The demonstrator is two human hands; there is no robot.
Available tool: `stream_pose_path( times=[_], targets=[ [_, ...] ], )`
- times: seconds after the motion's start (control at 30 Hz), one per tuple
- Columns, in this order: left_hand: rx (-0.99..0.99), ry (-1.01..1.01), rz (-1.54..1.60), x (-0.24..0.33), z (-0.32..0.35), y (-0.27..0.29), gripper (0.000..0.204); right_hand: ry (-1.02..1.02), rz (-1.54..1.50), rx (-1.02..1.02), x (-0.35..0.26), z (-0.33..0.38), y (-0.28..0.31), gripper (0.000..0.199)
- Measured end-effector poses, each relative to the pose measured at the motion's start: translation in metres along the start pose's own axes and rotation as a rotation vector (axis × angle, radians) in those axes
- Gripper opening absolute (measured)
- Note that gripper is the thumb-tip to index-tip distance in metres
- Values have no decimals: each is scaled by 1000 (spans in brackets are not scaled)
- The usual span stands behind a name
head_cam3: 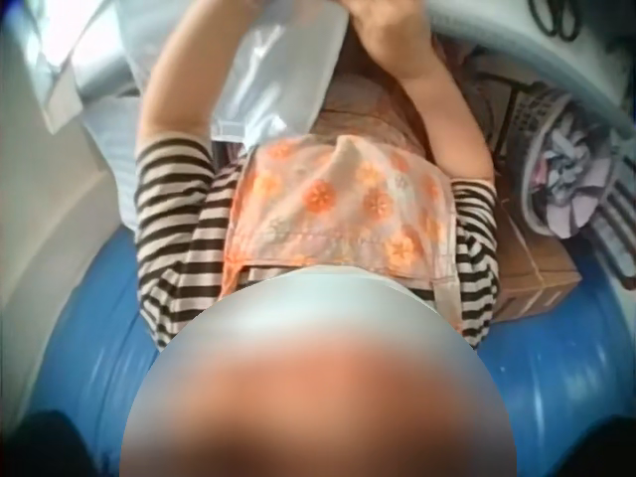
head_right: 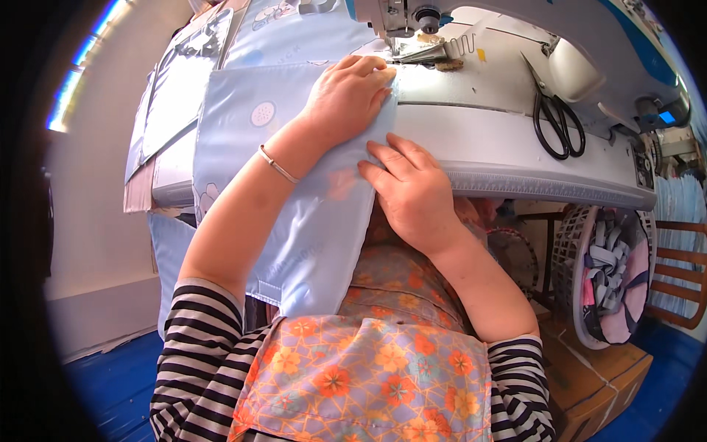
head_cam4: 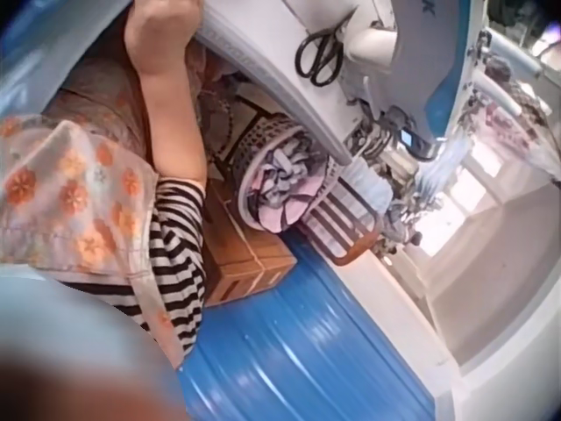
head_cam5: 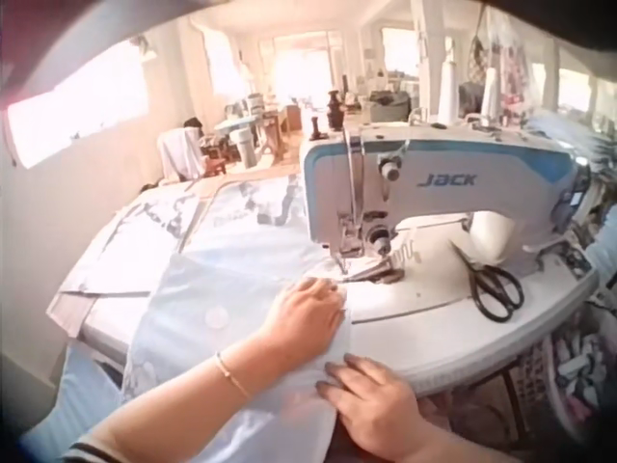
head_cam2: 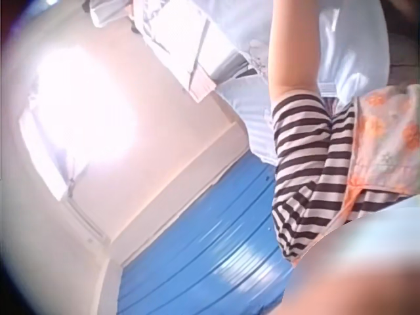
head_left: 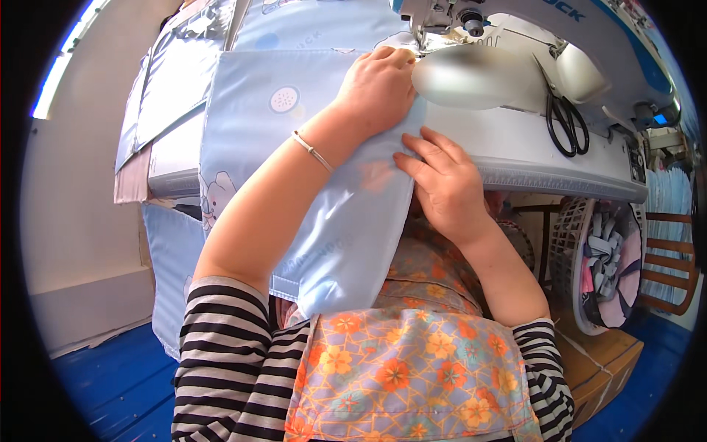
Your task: Sewing handles and straps onto fabric bags using an industrial sewing machine.
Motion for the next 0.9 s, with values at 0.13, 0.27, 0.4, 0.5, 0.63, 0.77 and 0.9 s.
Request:
stream_pose_path(
  times=[0.13, 0.27, 0.4, 0.5, 0.63, 0.77, 0.9],
  targets=[
    [90, -15, -41, 1, 0, 2, 20, -27, -35, -36, 9, -4, 0, 35],
    [63, 9, -71, 0, -7, -4, 22, -29, -68, -53, 17, -13, 2, 33],
    [55, 69, -13, -7, -7, -7, 24, -53, -68, -55, 26, -17, 2, 31],
    [88, 63, 17, -11, 0, -4, 28, -62, -36, -59, 27, -18, 3, 32],
    [-53, 50, 105, 0, 24, 6, 35, -38, -44, -77, 22, -11, 7, 35],
    [-234, -15, 194, 31, 67, 41, 40, -44, -55, -72, 22, 4, 13, 37],
    [-437, 12, 250, 52, 115, 74, 61, -13, -68, -95, 18, 8, 14, 38]
  ],
)
Point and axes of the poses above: each hand's wrist, its own z-axis away from the middle knuckle, its own y-axis out of the back of the hand, x = y × z, the point moved 9 cm from there along -z, towards the middle knuckle, and after that the axes turned 2 degrees about z, right-handed, at the moved point
